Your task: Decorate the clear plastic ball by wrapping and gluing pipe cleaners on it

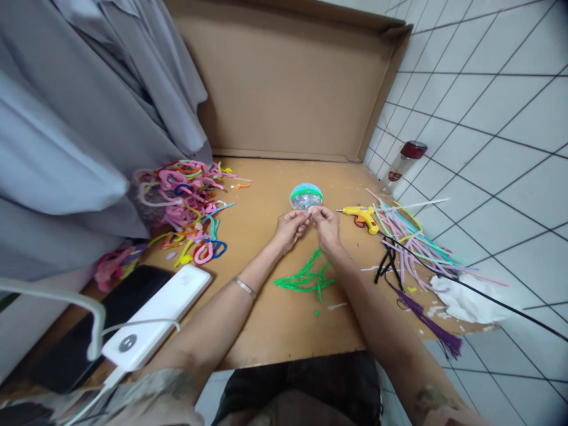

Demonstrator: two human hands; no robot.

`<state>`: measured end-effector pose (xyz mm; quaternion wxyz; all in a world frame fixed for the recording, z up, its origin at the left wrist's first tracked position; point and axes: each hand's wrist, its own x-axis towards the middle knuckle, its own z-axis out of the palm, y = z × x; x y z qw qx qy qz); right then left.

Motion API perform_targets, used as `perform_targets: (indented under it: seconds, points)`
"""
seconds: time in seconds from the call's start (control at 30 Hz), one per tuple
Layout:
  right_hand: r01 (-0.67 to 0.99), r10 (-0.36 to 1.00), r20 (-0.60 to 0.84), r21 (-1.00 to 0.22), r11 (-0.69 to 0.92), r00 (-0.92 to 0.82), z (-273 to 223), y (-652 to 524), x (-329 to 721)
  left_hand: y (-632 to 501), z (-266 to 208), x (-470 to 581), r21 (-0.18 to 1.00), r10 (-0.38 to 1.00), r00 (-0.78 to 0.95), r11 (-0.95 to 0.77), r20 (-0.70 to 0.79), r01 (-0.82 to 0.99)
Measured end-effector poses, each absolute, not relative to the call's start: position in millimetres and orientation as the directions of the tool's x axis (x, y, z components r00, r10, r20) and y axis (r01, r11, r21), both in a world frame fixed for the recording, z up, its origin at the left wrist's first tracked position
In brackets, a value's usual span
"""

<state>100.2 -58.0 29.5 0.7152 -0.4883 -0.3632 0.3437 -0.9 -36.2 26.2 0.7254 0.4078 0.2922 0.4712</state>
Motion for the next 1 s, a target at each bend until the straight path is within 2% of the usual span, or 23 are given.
perform_targets:
  seconds: [0.17, 0.4, 0.77, 1.0]
  points:
    - [-0.135, 0.842, 0.183, -0.948, 0.288, 0.508, 30.2, -58.2, 102.2, -32.8, 24.7, -1.3, 0.822, 0.923, 0.380, 0.264, -0.063, -0.504]
    - [-0.051, 0.862, 0.199, -0.967, 0.251, 0.465, 29.8, -59.0, 105.7, -34.3, 22.9, 0.2, 0.789, 0.915, 0.399, 0.288, -0.060, -0.543]
    - [-0.075, 0.857, 0.158, -0.972, 0.222, 0.490, 36.7, -61.6, 100.3, -38.7, 27.4, 0.5, 0.805, 0.910, 0.408, 0.295, -0.073, -0.515]
    - [-0.040, 0.848, 0.186, -0.971, 0.236, 0.497, 32.3, -58.6, 102.0, -39.6, 30.4, -0.1, 0.798, 0.906, 0.416, 0.311, -0.083, -0.516]
